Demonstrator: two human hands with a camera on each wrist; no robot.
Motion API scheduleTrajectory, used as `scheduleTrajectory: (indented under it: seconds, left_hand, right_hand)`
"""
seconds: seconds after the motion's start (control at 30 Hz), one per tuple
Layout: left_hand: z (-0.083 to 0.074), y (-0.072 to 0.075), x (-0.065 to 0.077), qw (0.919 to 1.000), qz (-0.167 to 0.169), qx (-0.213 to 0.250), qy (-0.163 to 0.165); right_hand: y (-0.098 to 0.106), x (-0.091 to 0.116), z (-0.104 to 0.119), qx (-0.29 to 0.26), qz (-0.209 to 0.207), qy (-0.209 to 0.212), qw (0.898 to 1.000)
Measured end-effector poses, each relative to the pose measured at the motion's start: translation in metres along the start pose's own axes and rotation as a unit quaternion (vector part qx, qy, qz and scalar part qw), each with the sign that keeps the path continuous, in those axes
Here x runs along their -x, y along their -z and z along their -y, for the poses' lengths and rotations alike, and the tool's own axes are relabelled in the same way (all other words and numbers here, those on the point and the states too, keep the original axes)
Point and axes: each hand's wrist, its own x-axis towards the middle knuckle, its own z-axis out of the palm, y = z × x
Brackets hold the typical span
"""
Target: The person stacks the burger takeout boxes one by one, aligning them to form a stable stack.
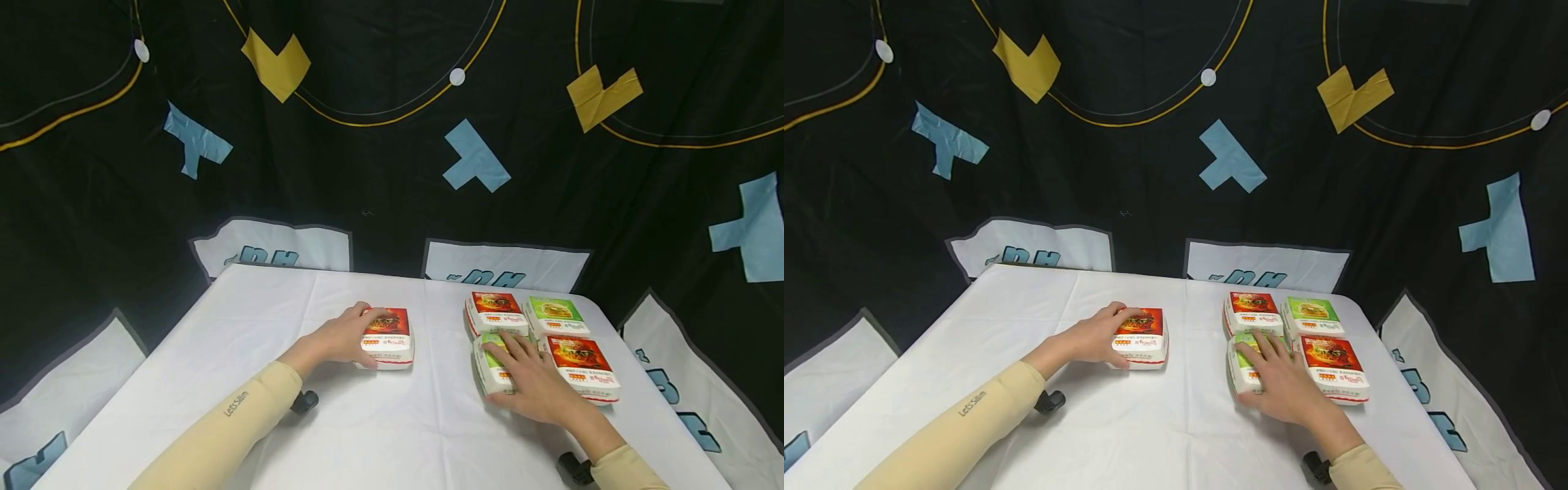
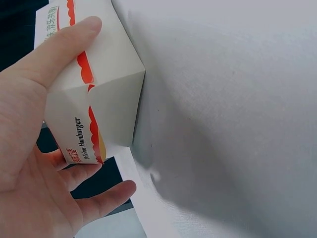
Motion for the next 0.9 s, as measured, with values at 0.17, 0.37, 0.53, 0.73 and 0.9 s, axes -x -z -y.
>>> scheduleTrajectory:
  seconds: [0.17,0.37,0.53,0.73,0.9]
  left_hand:
    - [-0.001,0.0,0.0,1.0,0.0,-0.001,0.0]
    - [-0.001,0.0,0.0,1.0,0.002,0.001,0.005]
    - [-0.001,-0.001,-0.001,1.0,0.0,0.002,0.003]
    - [0.0,-0.003,0.0,1.0,0.0,0.006,0.003]
    - [0.0,-0.002,-0.001,1.0,-0.002,0.009,0.001]
  right_hand:
    - [0.001,0.0,0.001,-0.004,0.006,0.005,1.0]
    - [-0.001,-0.002,0.001,-0.004,-0.005,0.01,1.0]
    - [-0.004,-0.004,0.004,-0.018,-0.003,0.011,1.0]
    - [-0.006,-0.007,0.008,-0.025,0.002,0.013,1.0]
    - [-0.005,-0.009,0.011,-0.029,0.0,0.019,0.999]
